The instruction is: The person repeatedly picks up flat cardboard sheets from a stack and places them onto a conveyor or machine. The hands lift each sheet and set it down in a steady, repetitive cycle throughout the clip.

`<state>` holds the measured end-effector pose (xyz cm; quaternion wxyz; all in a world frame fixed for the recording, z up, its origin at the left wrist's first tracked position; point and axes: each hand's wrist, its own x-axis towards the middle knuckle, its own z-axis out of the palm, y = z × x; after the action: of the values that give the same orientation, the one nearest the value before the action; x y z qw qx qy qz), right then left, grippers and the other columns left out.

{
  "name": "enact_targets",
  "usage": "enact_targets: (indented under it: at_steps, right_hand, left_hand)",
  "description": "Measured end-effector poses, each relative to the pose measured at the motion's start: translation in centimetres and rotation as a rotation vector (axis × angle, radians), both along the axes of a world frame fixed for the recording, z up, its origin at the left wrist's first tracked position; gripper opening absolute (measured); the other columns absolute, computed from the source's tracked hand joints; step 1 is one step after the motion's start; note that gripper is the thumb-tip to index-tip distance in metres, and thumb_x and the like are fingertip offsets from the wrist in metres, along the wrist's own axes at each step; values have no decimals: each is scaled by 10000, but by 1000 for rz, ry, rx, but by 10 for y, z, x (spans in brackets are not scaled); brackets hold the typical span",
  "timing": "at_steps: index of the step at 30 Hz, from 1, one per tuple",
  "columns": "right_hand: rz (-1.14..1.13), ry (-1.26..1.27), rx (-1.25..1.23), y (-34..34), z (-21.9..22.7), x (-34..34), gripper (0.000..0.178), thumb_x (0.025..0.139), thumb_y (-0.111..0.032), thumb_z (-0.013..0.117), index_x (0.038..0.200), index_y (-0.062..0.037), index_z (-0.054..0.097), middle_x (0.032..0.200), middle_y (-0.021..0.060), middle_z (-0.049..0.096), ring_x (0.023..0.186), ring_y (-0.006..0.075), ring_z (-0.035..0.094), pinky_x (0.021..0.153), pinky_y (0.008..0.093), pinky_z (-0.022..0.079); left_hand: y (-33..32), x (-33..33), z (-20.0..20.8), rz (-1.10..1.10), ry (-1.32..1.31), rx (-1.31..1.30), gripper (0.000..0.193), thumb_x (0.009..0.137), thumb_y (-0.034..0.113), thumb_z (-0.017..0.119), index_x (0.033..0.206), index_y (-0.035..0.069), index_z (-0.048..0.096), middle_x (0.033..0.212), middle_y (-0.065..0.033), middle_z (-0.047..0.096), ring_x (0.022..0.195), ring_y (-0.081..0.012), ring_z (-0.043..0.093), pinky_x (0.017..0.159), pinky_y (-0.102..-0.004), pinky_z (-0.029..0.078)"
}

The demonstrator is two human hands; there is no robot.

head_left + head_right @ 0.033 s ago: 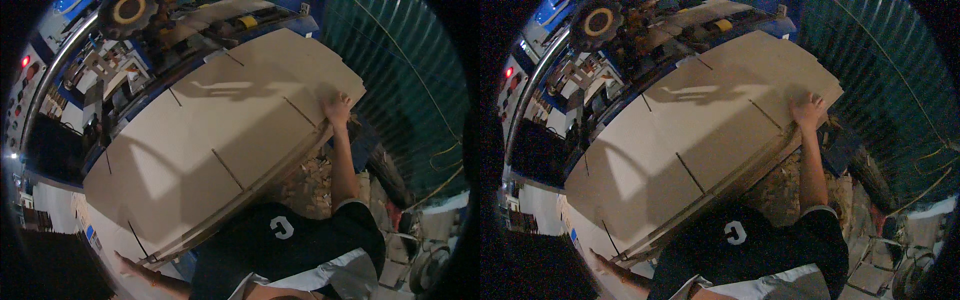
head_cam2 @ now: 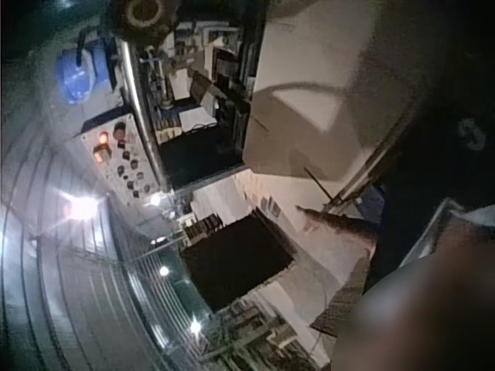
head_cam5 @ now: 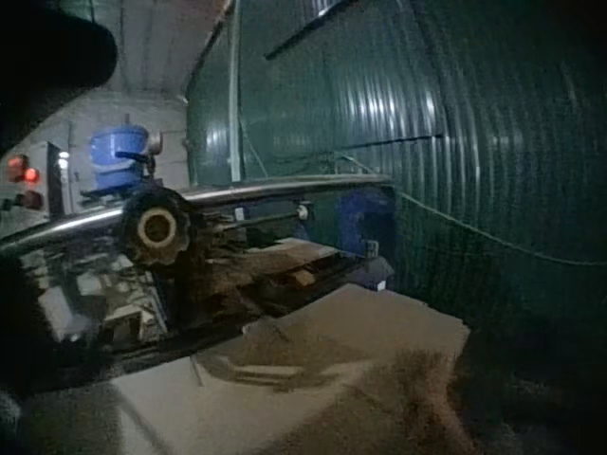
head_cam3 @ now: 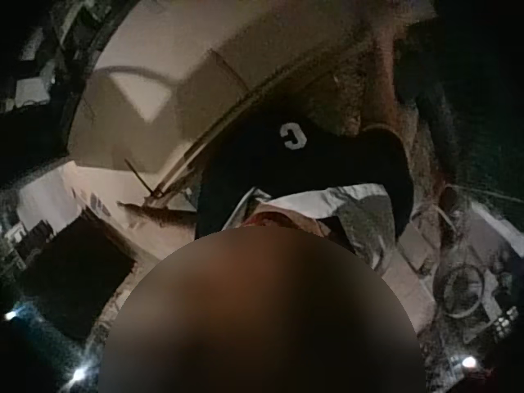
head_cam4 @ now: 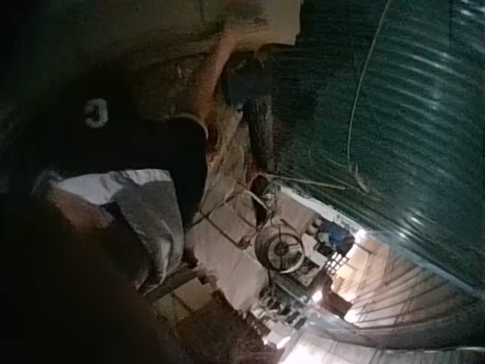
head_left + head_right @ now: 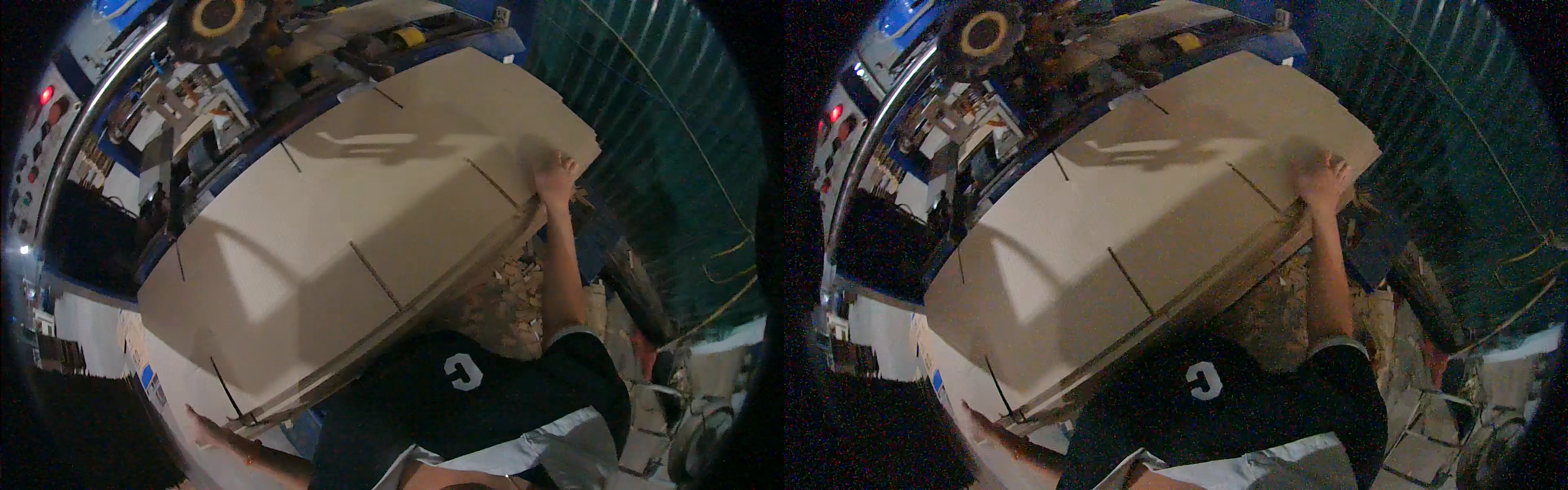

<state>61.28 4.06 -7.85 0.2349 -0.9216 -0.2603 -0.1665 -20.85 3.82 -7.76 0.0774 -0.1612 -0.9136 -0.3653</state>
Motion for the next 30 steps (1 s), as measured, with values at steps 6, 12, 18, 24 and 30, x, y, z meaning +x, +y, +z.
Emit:
enact_targets:
  at_steps: [6, 12, 18, 24, 30]
  right_hand:
    - [373, 88, 994, 14, 16, 47, 337, 746, -44, 595, 1076, 2, 543, 1044, 176, 538, 980, 289, 501, 841, 371, 401]
    - [712, 863, 1334, -7, 98, 27, 410, 806, 14, 495, 1215, -3, 473, 1141, 98, 555, 997, 213, 544, 869, 315, 423]
    - [593, 222, 645, -120, 100, -110, 392, 809, -8, 547, 1198, 14, 510, 1171, 115, 555, 1029, 185, 551, 831, 333, 470]
    - [1474, -56, 100, -104, 50, -161, 483, 670, 14, 618, 1140, -95, 594, 1247, 59, 547, 1149, 225, 518, 946, 440, 418]
    - [1569, -70, -81, -74, 77, -170, 392, 683, 5, 608, 1051, -125, 636, 1179, 70, 586, 1151, 279, 514, 1001, 453, 359]
  left_hand:
    - [-10, -4, 59, -212, 180, 604, 708, 786, 413, 611, 1292, -30, 392, 1167, -216, 523, 1050, -336, 518, 884, -451, 420]
    - [-13, -30, 39, -728, -940, 1041, 448, 867, 199, 523, 1263, 5, 446, 1240, -183, 491, 1124, -262, 484, 983, -416, 363]
    - [-55, 47, 54, -702, -666, 691, 363, 847, 163, 597, 1158, -19, 550, 1141, -119, 555, 1037, -214, 535, 911, -337, 431]
    - [-63, 183, 81, -1435, 156, 128, 459, 772, -26, 534, 1227, 40, 528, 1350, -163, 432, 1270, -292, 392, 1029, -388, 322]
    - [-36, 218, 93, -1600, 520, -346, 498, 769, 80, 563, 1261, 140, 517, 1392, -138, 380, 1292, -347, 338, 1060, -457, 259]
